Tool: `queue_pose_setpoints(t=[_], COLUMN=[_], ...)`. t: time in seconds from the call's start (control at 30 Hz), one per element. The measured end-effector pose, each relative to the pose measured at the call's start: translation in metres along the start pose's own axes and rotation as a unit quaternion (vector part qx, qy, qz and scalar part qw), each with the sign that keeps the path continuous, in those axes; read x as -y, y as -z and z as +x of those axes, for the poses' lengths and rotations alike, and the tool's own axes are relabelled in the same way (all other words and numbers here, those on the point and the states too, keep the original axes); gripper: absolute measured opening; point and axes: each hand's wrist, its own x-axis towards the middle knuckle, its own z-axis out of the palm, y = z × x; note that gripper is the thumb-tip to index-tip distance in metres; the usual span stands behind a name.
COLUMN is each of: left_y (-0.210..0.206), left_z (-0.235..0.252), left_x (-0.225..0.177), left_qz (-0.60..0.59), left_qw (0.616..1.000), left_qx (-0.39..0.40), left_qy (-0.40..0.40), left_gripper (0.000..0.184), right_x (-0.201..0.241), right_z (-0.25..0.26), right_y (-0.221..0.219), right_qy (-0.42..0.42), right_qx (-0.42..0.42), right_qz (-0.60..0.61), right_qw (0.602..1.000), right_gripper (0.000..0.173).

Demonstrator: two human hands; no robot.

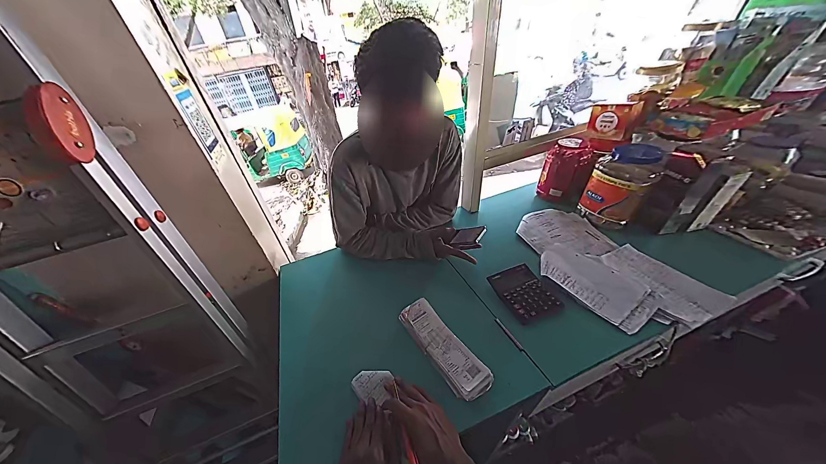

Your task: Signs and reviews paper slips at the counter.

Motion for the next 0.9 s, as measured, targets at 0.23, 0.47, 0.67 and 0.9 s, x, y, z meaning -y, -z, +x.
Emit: queue_pose_setpoints(t=[0.23,0.47,0.67,0.9], left_y=[-0.002,-0.004,-0.001,-0.001], left_z=[0.000,-0.001,-0.001,0.000], left_x=[0.001,0.001,-0.003,-0.003], left_qz=[0.020,0.024,0.019,0.020], left_qw=[1.000,0.999,1.000,1.000], left_qx=[-0.008,-0.018,-0.012,-0.011], left_qy=[-0.013,-0.010,-0.002,0.004], left_gripper=[0.046,0.045,0.046,0.045], right_x=[0.004,0.004,0.006,0.007], right_z=[0.001,0.000,0.000,0.001], right_y=[0.005,0.005,0.008,0.009], right_qy=[-0.010,-0.014,-0.020,-0.020], right_qx=[0.004,0.016,0.041,0.031], right_qz=[0.000,-0.008,-0.004,0.006], right_qw=[1.000,1.000,0.999,0.999], right_gripper=[0.027,0.029,0.034,0.033])
